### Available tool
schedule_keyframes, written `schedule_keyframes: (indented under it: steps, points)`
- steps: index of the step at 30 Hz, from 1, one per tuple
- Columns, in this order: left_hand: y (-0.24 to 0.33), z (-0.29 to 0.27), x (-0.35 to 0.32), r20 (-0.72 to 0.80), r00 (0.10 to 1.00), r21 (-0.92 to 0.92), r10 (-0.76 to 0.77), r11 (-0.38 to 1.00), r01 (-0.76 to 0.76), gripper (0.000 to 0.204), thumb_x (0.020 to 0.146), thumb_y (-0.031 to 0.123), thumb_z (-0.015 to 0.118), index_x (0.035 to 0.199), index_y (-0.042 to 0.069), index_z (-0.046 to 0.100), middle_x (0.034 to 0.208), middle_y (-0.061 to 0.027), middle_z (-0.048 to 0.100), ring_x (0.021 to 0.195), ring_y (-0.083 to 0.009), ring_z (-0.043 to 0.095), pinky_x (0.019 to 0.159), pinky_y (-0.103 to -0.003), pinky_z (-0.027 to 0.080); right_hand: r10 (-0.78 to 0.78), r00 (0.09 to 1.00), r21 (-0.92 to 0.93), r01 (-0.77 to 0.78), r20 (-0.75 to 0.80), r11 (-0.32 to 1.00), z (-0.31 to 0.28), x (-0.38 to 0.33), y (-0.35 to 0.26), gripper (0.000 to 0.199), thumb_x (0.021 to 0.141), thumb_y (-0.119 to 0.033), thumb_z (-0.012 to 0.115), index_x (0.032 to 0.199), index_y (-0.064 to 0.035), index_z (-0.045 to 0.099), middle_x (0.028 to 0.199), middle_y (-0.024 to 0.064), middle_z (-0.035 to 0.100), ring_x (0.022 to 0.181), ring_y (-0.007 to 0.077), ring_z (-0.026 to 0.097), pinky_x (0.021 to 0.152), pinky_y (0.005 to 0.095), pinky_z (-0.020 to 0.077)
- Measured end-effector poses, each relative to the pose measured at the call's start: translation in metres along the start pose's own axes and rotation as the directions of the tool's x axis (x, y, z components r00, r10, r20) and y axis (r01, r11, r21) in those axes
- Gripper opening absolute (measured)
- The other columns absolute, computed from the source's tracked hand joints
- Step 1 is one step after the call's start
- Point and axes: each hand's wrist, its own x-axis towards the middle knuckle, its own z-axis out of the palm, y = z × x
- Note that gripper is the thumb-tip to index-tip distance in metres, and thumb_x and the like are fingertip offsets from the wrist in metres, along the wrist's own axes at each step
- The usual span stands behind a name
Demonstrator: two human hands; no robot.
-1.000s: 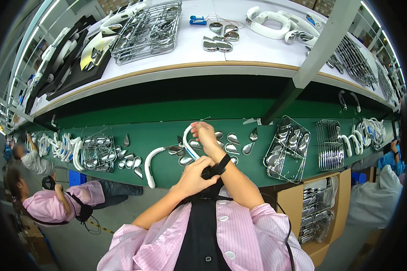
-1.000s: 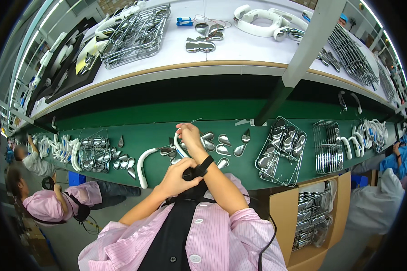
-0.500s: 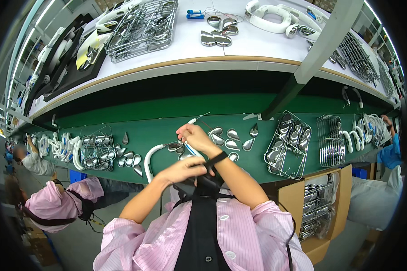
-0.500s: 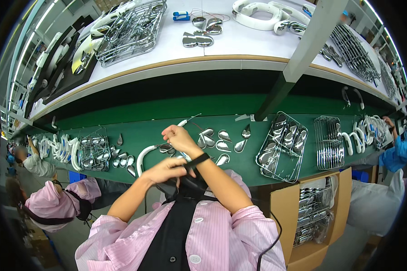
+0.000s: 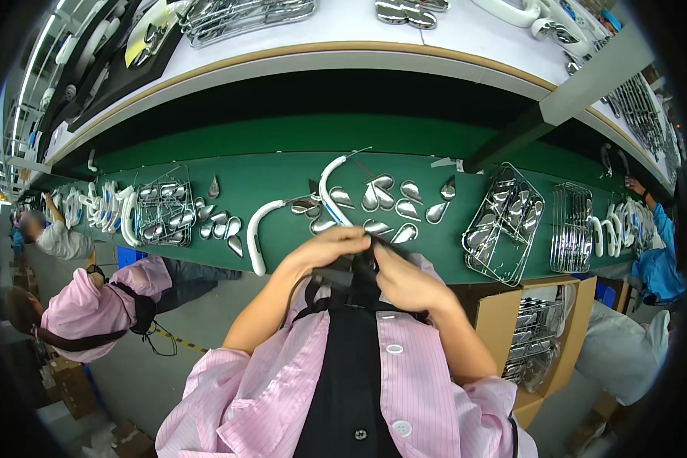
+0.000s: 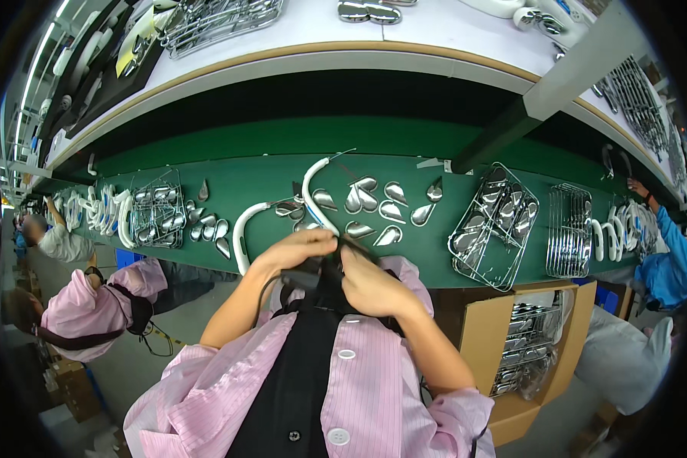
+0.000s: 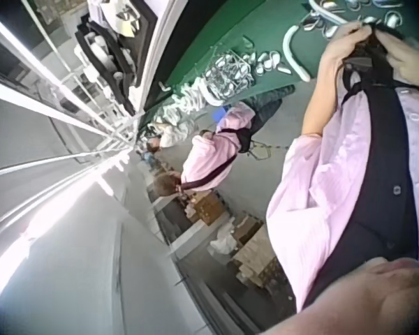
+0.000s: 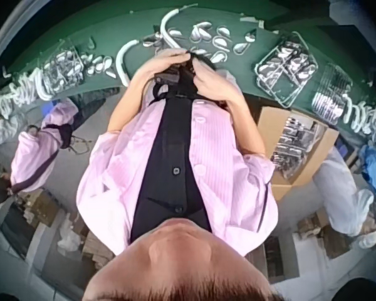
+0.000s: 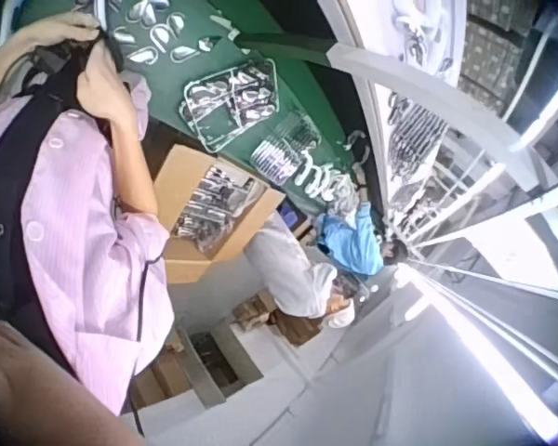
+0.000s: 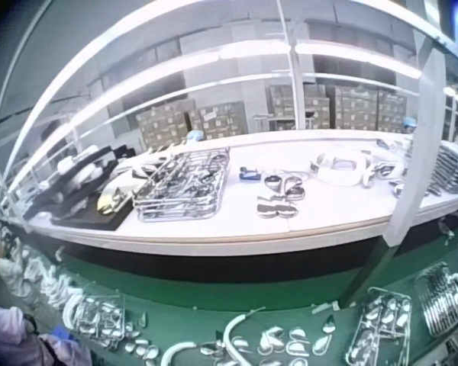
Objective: Assembling and inspecting small metallic and plastic components on a production line.
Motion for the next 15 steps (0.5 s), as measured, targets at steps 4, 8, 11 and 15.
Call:
schedule_keyframes:
  steps: [4,8,11,15]
  points:
    - [0.009,-0.02,0.003,-0.086,0.986,-0.116,-0.141,0.985,0.13,0.028,0.092,0.029,0.062,0.097,0.002,0.069,0.094,-0.0056,0.069,0.083,-0.0084,0.06,0.075,-0.024,0.047,-0.163,0.973,-0.187,0.192,0.163,0.963,-0.04,-0.039,-0.026,0.075,0.082,-0.013,0.065,0.144,0.0016,0.026,0.146,0.0272,0.027,0.132,0.0416,0.035,0.107,0.0447,0.0324]
    - [0.035,0.006,0.001,0.114,0.991,0.001,-0.07,0.998,0.07,0.028,0.09,0.027,0.065,0.099,0.0,0.068,0.094,-0.0037,0.068,0.089,-0.0092,0.059,0.081,-0.025,0.045,0.085,0.888,-0.163,-0.176,-0.452,0.971,-0.002,-0.013,0.003,0.081,0.069,-0.027,0.08,0.134,0.0025,0.041,0.116,0.0218,0.056,0.112,0.0346,0.055,0.096,0.0402,0.0435]
    - [0.053,0.023,-0.012,0.054,0.998,0.141,0.019,0.99,-0.026,0.026,0.088,0.024,0.067,0.1,0.002,0.065,0.092,-0.0032,0.065,0.085,-0.0114,0.057,0.078,-0.027,0.045,0.208,0.952,0.366,-0.115,-0.225,0.923,0.013,-0.006,0.02,0.052,0.07,-0.016,0.074,0.113,0.0019,0.052,0.099,0.0128,0.06,0.08,0.0194,0.057,0.074,0.0319,0.0473]
    - [0.046,0.01,-0.045,-0.052,0.99,0.449,0.133,0.889,-0.095,0.025,0.081,0.019,0.072,0.098,0.002,0.065,0.095,-0.0074,0.064,0.084,-0.0151,0.06,0.076,-0.029,0.047,0.108,0.929,0.386,0.041,-0.354,0.922,0.0,-0.021,0.06,0.022,0.069,-0.006,0.066,0.087,-0.0013,0.055,0.085,0.007,0.059,0.077,0.0161,0.057,0.072,0.03,0.0471]
